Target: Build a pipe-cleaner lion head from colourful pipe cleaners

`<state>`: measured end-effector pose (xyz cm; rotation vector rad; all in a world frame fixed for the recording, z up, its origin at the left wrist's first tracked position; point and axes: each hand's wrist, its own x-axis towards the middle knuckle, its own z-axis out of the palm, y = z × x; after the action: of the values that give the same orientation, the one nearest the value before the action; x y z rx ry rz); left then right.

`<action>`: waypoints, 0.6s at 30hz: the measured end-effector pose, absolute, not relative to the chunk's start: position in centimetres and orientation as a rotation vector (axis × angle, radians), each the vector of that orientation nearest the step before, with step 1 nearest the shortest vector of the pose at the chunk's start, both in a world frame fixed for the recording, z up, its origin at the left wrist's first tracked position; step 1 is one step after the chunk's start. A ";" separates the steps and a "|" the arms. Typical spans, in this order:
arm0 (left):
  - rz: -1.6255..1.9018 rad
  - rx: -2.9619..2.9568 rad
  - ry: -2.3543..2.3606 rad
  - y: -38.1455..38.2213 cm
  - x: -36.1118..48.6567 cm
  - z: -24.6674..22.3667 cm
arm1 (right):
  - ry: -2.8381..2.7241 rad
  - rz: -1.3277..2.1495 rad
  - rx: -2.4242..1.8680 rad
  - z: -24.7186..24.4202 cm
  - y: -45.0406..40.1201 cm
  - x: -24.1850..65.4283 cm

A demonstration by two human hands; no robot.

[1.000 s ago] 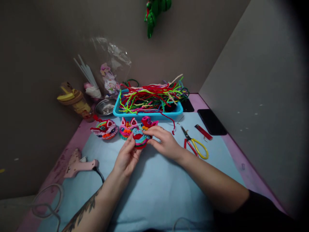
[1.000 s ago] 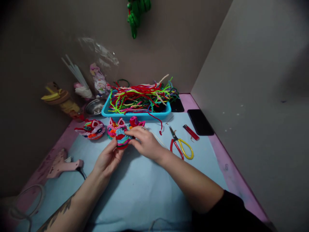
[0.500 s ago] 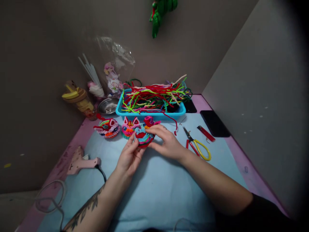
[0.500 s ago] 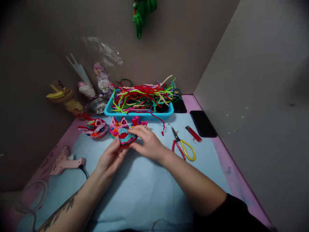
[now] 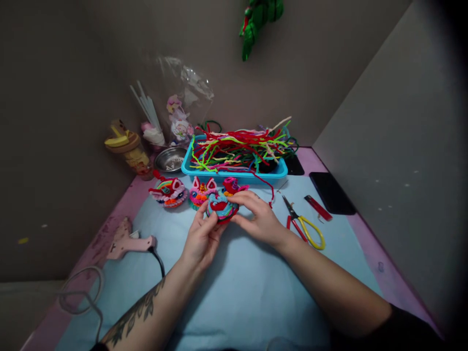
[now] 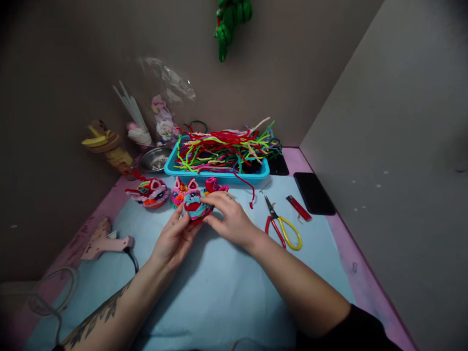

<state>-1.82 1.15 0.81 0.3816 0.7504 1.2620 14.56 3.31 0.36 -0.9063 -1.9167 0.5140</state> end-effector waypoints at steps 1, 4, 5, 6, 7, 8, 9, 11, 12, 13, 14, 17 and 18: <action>1.272 0.390 0.754 1.1 -1.8 0.8 | -1.922 0.520 -0.908 0.4 3.3 14.6; 1.320 0.429 0.774 1.0 -1.9 0.9 | -1.953 0.530 -0.904 0.5 3.3 14.8; 1.336 0.444 0.779 1.0 -1.9 0.8 | -1.961 0.531 -0.899 0.6 3.3 14.8; 1.348 0.461 0.781 1.0 -1.9 0.8 | -1.966 0.534 -0.896 0.6 3.2 14.8; 1.355 0.478 0.780 1.0 -1.9 0.7 | -1.967 0.538 -0.896 0.5 3.2 14.8; 1.361 0.494 0.777 1.0 -1.9 0.6 | -1.964 0.542 -0.899 0.5 3.2 14.8; 1.368 0.507 0.773 1.1 -1.8 0.4 | -1.958 0.545 -0.902 0.4 3.1 14.7; 1.383 0.529 0.768 1.2 -1.8 0.2 | -1.942 0.543 -0.907 0.3 3.1 14.7; 1.393 0.539 0.764 1.2 -1.8 0.0 | -1.934 0.538 -0.906 0.3 3.1 14.7; 1.391 0.557 0.766 1.3 -1.8 -0.1 | -1.929 0.532 -0.905 0.3 3.1 14.7; 1.378 0.581 0.767 1.3 -1.8 -0.2 | -1.924 0.525 -0.905 0.3 3.1 14.8; 1.340 0.619 0.781 1.6 -2.0 -0.3 | -1.926 0.511 -0.923 0.2 3.3 15.0; 1.325 0.625 0.787 1.7 -2.1 -0.3 | -1.931 0.507 -0.930 0.2 3.4 15.1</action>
<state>-2.12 1.68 -0.35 0.6250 0.7869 1.3247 15.06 3.39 0.18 -0.9296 -1.9310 0.5067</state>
